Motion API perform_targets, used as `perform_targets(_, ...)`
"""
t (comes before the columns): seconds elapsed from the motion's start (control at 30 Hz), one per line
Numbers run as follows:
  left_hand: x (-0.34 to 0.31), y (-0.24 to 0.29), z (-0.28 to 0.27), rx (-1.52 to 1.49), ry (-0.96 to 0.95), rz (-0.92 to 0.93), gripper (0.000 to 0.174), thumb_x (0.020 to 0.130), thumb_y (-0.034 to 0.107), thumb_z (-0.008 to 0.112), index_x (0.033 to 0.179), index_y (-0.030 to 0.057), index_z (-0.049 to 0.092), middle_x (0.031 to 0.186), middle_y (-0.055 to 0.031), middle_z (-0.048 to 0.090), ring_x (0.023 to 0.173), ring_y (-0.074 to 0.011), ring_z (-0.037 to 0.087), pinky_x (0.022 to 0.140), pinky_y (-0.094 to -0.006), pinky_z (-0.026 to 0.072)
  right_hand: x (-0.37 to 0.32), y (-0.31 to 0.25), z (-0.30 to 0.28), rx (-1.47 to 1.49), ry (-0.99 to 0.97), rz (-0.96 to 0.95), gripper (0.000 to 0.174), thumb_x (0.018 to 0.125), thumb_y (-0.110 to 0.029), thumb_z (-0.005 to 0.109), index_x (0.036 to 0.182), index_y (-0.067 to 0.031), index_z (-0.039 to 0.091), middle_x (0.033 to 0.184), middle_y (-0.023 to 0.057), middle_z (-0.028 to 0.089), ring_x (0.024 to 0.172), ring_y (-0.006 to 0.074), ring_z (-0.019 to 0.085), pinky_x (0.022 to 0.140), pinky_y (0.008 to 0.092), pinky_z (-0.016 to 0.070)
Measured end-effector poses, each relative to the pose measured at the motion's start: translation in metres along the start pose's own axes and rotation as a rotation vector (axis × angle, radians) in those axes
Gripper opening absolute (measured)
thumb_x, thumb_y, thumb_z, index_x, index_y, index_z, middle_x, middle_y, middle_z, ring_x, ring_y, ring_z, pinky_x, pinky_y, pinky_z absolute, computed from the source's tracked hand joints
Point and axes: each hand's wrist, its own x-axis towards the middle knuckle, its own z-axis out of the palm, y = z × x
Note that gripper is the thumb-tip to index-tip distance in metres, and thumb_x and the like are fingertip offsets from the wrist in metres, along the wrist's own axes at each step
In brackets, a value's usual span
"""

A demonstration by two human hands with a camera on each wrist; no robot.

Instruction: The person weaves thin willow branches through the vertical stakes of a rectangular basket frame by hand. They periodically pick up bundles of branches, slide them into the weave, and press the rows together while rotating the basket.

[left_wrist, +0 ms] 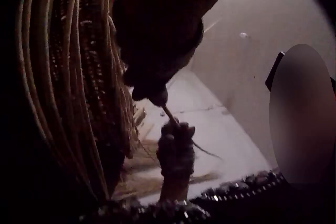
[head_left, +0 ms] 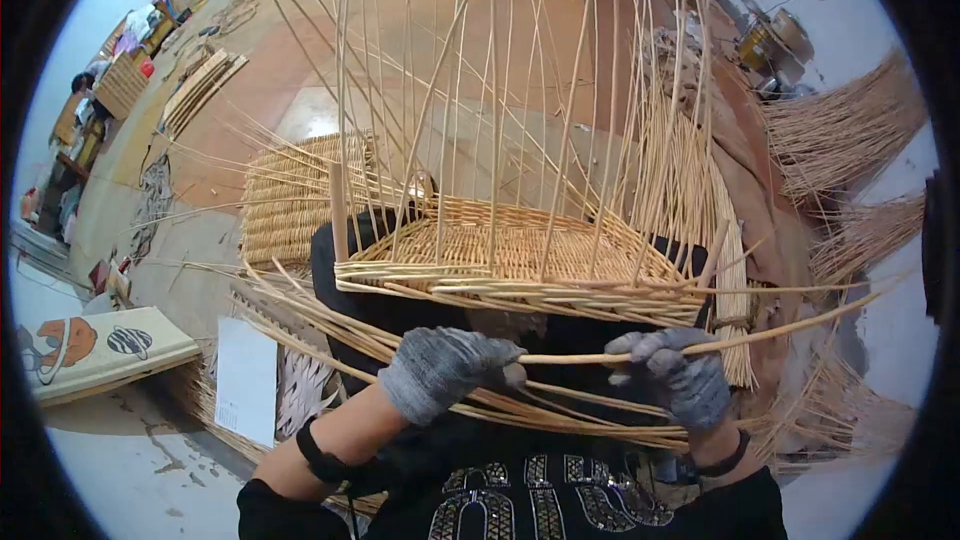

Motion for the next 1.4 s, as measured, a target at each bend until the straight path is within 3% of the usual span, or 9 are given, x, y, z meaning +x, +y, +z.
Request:
perform_targets(0.13, 0.022, -0.022, -0.012, 0.285, 0.187, -0.195, 0.036, 0.068, 0.04, 0.065, 0.092, 0.0144, 0.058, 0.08, -0.0059, 0.057, 0.069, -0.0247, 0.055, 0.057, -0.0389, 0.0426, 0.019, 0.03, -0.094, 0.272, 0.112, -0.07, 0.011, 0.076, -0.014, 0.063, 0.082, -0.0044, 0.062, 0.082, 0.0175, 0.062, 0.075, 0.0263, 0.062, 0.058, 0.0364, 0.0533)
perform_targets(0.27, 0.021, -0.05, 0.012, 0.552, 0.167, -0.126, 0.044, 0.061, 0.035, 0.068, 0.097, 0.012, 0.058, 0.091, -0.004, 0.057, 0.077, -0.0235, 0.055, 0.067, -0.0411, 0.0418, 0.032, 0.031, -0.041, 0.262, 0.435, -0.076, 0.013, 0.08, -0.015, 0.061, 0.08, -0.0031, 0.058, 0.081, 0.0173, 0.061, 0.071, 0.0306, 0.063, 0.05, 0.0394, 0.0567)
perform_targets(0.67, 0.023, -0.03, 0.006, 0.387, 0.161, -0.313, 0.044, 0.063, 0.026, 0.07, 0.103, 0.0129, 0.06, 0.092, -0.0042, 0.063, 0.077, -0.025, 0.058, 0.072, -0.0356, 0.0437, 0.071, 0.054, -0.062, 0.346, 0.233, 0.358, 0.028, 0.084, -0.027, 0.061, 0.095, -0.0032, 0.052, 0.084, 0.0142, 0.061, 0.066, 0.0242, 0.064, 0.051, 0.0307, 0.055)
perform_targets(0.77, 0.03, 0.003, 0.004, 0.298, 0.538, -0.202, 0.042, 0.069, 0.027, 0.069, 0.108, 0.0141, 0.058, 0.098, -0.0061, 0.063, 0.084, -0.0247, 0.06, 0.076, -0.0335, 0.0438, 0.068, 0.048, -0.054, 0.381, 0.288, 0.378, 0.028, 0.083, -0.028, 0.061, 0.095, -0.0031, 0.053, 0.082, 0.0137, 0.062, 0.066, 0.0241, 0.064, 0.051, 0.0315, 0.0553)
perform_targets(0.9, 0.107, 0.01, 0.044, 0.176, -0.029, -0.799, 0.043, 0.085, 0.05, 0.044, 0.109, 0.0179, 0.06, 0.085, -0.0131, 0.066, 0.08, -0.0311, 0.062, 0.076, -0.0417, 0.0444, 0.072, 0.055, -0.054, 0.379, 0.295, 0.394, 0.029, 0.083, -0.027, 0.062, 0.094, -0.002, 0.054, 0.081, 0.0142, 0.062, 0.065, 0.0237, 0.064, 0.051, 0.0319, 0.0552)
perform_targets(1.0, 0.11, 0.013, 0.023, 0.2, -0.265, -0.745, 0.044, 0.088, 0.047, 0.04, 0.119, 0.0185, 0.052, 0.097, -0.0102, 0.065, 0.089, -0.0276, 0.062, 0.08, -0.04, 0.0436, 0.075, 0.066, -0.057, 0.401, 0.236, 0.371, 0.021, 0.084, -0.02, 0.061, 0.094, -0.0034, 0.054, 0.086, 0.014, 0.062, 0.071, 0.0257, 0.064, 0.053, 0.0328, 0.0556)
perform_targets(1.2, 0.087, -0.008, 0.042, -0.058, 0.028, -0.608, 0.042, 0.076, 0.052, 0.059, 0.101, 0.0185, 0.063, 0.081, -0.008, 0.067, 0.081, -0.027, 0.063, 0.075, -0.0373, 0.0463, 0.058, 0.083, -0.073, 0.462, 0.342, 0.118, 0.02, 0.076, -0.002, 0.066, 0.088, -0.0107, 0.054, 0.091, 0.0109, 0.062, 0.076, 0.0211, 0.062, 0.053, 0.0304, 0.0558)
perform_targets(1.27, 0.101, 0.014, -0.003, -0.477, -0.354, -0.866, 0.042, 0.072, 0.055, 0.062, 0.094, 0.0191, 0.065, 0.065, -0.0033, 0.065, 0.073, -0.0217, 0.063, 0.074, -0.0349, 0.0453, 0.057, 0.086, -0.072, 0.411, 0.406, 0.122, 0.021, 0.075, -0.001, 0.067, 0.087, -0.0113, 0.054, 0.088, 0.0101, 0.062, 0.075, 0.0214, 0.062, 0.052, 0.0321, 0.056)
perform_targets(1.4, 0.091, 0.008, 0.023, -0.309, -0.054, -0.751, 0.045, 0.068, 0.061, 0.061, 0.084, 0.0191, 0.067, 0.059, -0.0032, 0.063, 0.069, -0.022, 0.062, 0.069, -0.0368, 0.044, 0.08, 0.058, -0.067, 0.062, 0.323, -0.164, 0.018, 0.074, -0.002, 0.068, 0.082, -0.009, 0.054, 0.08, 0.0087, 0.061, 0.069, 0.0198, 0.061, 0.056, 0.0302, 0.0523)
